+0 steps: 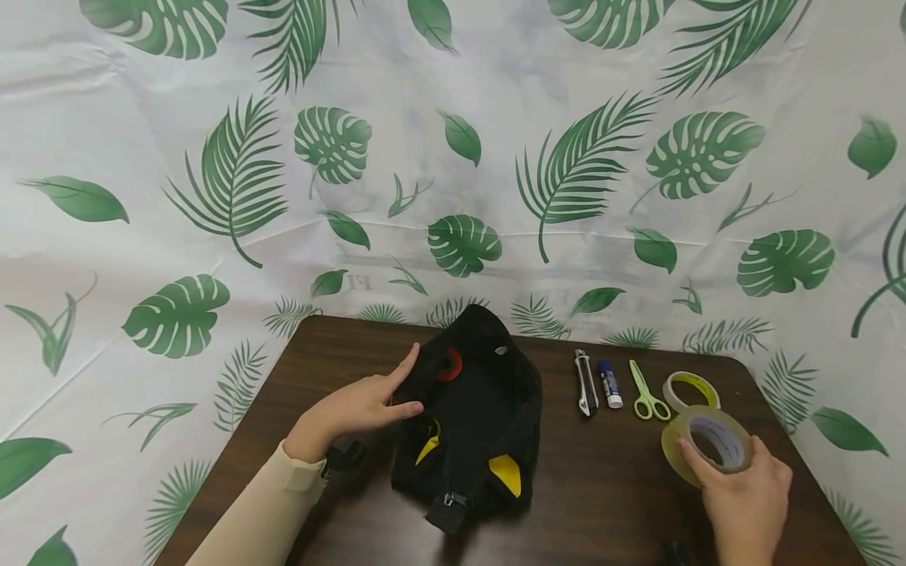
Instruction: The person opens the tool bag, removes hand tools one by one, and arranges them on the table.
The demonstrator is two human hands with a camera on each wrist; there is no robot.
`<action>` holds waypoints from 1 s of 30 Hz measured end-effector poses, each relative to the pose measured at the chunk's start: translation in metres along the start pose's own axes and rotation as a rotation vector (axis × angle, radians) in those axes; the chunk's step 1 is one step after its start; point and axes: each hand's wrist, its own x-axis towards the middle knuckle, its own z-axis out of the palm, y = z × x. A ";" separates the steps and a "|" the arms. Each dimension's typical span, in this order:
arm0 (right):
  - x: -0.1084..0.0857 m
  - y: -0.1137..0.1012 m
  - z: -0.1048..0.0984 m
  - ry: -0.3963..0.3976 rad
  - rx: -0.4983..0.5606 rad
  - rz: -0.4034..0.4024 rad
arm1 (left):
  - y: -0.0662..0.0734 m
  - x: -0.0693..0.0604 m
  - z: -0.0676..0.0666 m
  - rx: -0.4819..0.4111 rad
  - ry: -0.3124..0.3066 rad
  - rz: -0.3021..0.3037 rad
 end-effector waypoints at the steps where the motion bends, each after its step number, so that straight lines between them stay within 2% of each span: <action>1: 0.002 0.003 0.001 -0.001 -0.006 0.012 | 0.000 0.000 0.000 0.002 0.000 0.000; 6: 0.008 0.013 0.004 0.007 -0.028 0.035 | -0.002 -0.001 0.001 0.000 -0.001 -0.005; 14: 0.013 0.025 0.010 -0.103 -0.044 0.101 | -0.003 -0.002 0.001 -0.002 0.003 -0.001; 21: 0.011 0.025 0.016 -0.126 0.017 0.060 | -0.006 -0.002 0.002 0.002 0.000 0.000; 24: 0.007 0.019 0.016 -0.036 0.046 0.023 | -0.007 -0.001 0.003 -0.003 -0.001 0.001; 26: 0.000 0.009 0.015 0.067 0.069 -0.037 | -0.007 -0.001 0.004 -0.005 0.000 0.001; 28: -0.010 -0.007 0.014 0.178 0.096 -0.141 | -0.005 0.000 0.004 -0.005 0.000 0.003; 30: -0.024 -0.028 0.013 0.226 0.135 -0.279 | -0.003 0.001 0.003 -0.002 0.003 0.009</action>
